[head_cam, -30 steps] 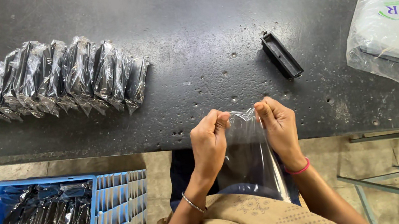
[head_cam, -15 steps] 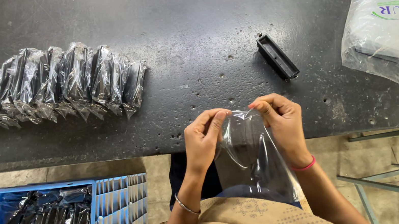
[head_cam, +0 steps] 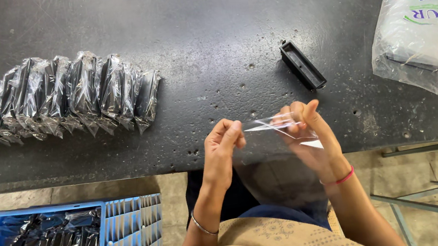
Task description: The person picks black rectangular hardware items one at a time, slides each into a clear plastic bag, folds and presses the bag closed, and places the wrapped item on a growing pile of finished bags on the workbench. A blue crate holds additional wrapped items nearby.
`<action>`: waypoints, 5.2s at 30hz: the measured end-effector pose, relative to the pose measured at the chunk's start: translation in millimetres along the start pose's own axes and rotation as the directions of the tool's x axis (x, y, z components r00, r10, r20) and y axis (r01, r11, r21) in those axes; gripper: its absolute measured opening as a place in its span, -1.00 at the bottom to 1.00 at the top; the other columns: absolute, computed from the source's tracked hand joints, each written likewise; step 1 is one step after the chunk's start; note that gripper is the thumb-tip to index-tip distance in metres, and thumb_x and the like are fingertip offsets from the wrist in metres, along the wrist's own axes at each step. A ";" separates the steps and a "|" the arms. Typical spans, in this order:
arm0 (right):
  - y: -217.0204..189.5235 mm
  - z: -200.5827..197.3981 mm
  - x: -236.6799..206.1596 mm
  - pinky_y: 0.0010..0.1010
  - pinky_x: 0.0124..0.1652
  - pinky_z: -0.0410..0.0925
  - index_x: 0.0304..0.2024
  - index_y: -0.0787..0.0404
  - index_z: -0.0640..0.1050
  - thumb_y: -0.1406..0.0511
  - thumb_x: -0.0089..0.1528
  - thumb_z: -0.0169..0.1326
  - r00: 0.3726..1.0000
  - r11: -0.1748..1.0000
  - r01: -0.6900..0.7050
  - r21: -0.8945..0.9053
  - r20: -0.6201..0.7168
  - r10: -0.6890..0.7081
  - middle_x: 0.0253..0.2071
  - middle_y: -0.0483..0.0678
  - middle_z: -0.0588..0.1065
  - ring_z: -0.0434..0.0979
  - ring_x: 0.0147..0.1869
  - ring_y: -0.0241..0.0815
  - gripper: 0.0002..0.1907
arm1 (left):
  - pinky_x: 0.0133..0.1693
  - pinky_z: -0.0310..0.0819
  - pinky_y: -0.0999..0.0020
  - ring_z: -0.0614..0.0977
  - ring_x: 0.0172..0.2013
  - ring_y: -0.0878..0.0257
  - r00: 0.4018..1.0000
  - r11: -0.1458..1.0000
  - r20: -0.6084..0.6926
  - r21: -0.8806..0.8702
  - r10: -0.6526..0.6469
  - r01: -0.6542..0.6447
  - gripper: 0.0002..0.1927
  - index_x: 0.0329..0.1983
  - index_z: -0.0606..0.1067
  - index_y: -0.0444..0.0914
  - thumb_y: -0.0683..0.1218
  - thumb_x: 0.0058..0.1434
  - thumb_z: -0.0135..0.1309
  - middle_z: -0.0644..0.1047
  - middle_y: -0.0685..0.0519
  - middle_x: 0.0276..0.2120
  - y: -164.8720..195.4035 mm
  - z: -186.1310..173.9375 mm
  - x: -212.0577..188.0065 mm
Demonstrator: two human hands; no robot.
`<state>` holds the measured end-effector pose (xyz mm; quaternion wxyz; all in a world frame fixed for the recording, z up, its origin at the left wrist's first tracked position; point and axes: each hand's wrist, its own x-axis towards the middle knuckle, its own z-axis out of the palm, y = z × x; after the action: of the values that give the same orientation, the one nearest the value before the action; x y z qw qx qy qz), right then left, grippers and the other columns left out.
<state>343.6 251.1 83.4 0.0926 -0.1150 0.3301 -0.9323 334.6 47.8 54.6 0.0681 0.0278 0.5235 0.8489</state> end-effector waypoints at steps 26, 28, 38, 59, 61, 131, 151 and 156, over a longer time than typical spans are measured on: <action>20.8 -3.8 -1.6 -0.41 -0.06 0.34 -0.38 0.11 0.31 -0.01 0.54 -0.18 0.992 0.858 -0.127 0.497 0.061 0.111 -0.48 -0.18 0.34 0.43 -0.27 -0.27 -0.52 | 0.14 0.33 0.11 0.58 -0.09 0.03 0.901 0.674 0.433 -0.661 -0.015 0.329 -0.75 -0.31 0.29 -0.19 -0.03 0.51 -0.12 0.42 0.01 -0.43 2.3 0.3 -0.9; 19.6 -8.2 -2.2 -0.41 -0.08 0.34 -0.36 0.13 0.32 -0.01 0.54 -0.19 0.990 0.837 -0.139 0.530 0.094 0.104 -0.47 -0.18 0.34 0.43 -0.27 -0.27 -0.52 | 0.17 0.35 0.13 0.58 -0.11 0.05 0.899 0.721 0.437 -0.632 0.032 0.282 -0.79 -0.23 0.30 -0.20 -0.03 0.50 -0.07 0.41 0.03 -0.45 4.8 -5.3 -1.8; 25.9 -35.7 -7.7 -0.52 -0.32 0.36 -0.16 0.15 0.50 0.20 0.44 -0.11 0.951 0.837 -0.221 0.501 -0.079 0.298 -0.35 -0.15 0.46 0.46 -0.29 -0.26 -0.79 | -0.09 0.57 0.31 0.62 -0.04 0.23 0.947 0.718 0.318 -0.670 0.045 0.191 -0.56 0.25 0.36 -0.27 -0.17 0.33 0.15 0.56 0.00 -0.10 6.1 -24.5 6.4; 21.9 5.4 18.9 -0.26 0.54 0.08 0.40 0.34 0.36 0.52 0.41 -0.19 0.978 0.855 0.162 -0.492 0.198 -0.071 0.50 0.10 0.27 0.18 0.63 -0.10 -0.51 | -0.28 0.52 0.57 0.57 -0.33 0.42 0.916 0.770 0.086 -0.515 -0.391 0.377 -0.66 0.12 0.36 -0.22 -0.18 0.31 0.14 0.53 0.10 -0.24 -36.1 18.7 -15.7; 23.4 7.9 22.7 -0.21 0.52 0.10 0.40 0.33 0.37 0.54 0.39 -0.20 0.954 0.664 0.240 -0.708 0.298 -0.027 0.53 0.11 0.25 0.19 0.63 -0.03 -0.49 | -0.32 0.51 0.57 0.57 -0.36 0.41 0.911 0.765 0.042 -0.527 -0.411 0.370 -0.70 0.06 0.36 -0.20 -0.18 0.30 0.13 0.53 0.10 -0.28 -44.0 16.4 -17.1; 84.0 -35.8 69.1 -0.30 0.24 0.35 0.23 0.35 0.46 0.27 0.37 0.04 0.945 0.616 0.172 -0.769 0.305 0.117 0.46 0.15 0.27 0.45 0.38 -0.05 -0.58 | -0.01 0.54 0.18 0.62 -0.08 0.01 0.754 0.221 0.340 0.817 0.562 -0.533 -0.73 -0.03 0.58 -0.32 -0.30 0.19 0.14 0.60 -0.03 -0.11 -1.0 29.3 -20.2; 79.4 -26.4 55.1 -0.14 0.29 0.28 0.24 0.17 0.48 0.34 0.26 0.06 0.946 0.059 0.321 -0.945 0.322 0.021 0.30 0.09 0.45 0.39 0.39 0.09 -0.53 | -0.04 0.43 0.23 0.54 -0.03 0.03 0.788 -0.015 0.399 0.896 0.469 -0.444 -0.34 0.38 0.38 -0.26 -0.31 0.13 -0.03 0.43 0.03 0.32 0.7 16.8 -9.1; 76.7 -25.7 66.3 -0.12 0.31 0.29 0.21 0.09 0.55 0.27 0.29 0.12 0.915 -0.108 0.390 -0.914 0.398 -0.060 0.27 -0.05 0.48 0.41 0.38 0.08 -0.59 | -0.06 0.49 0.24 0.55 -0.18 0.08 0.843 0.091 0.405 0.882 0.354 -0.462 -0.36 0.35 0.40 -0.30 -0.32 0.12 -0.01 0.44 0.01 0.31 4.0 18.8 -18.0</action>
<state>280.5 191.2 25.3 -0.1444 -0.3054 0.8624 -0.3770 354.3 60.1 67.1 -0.1789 0.2444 0.8971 0.3218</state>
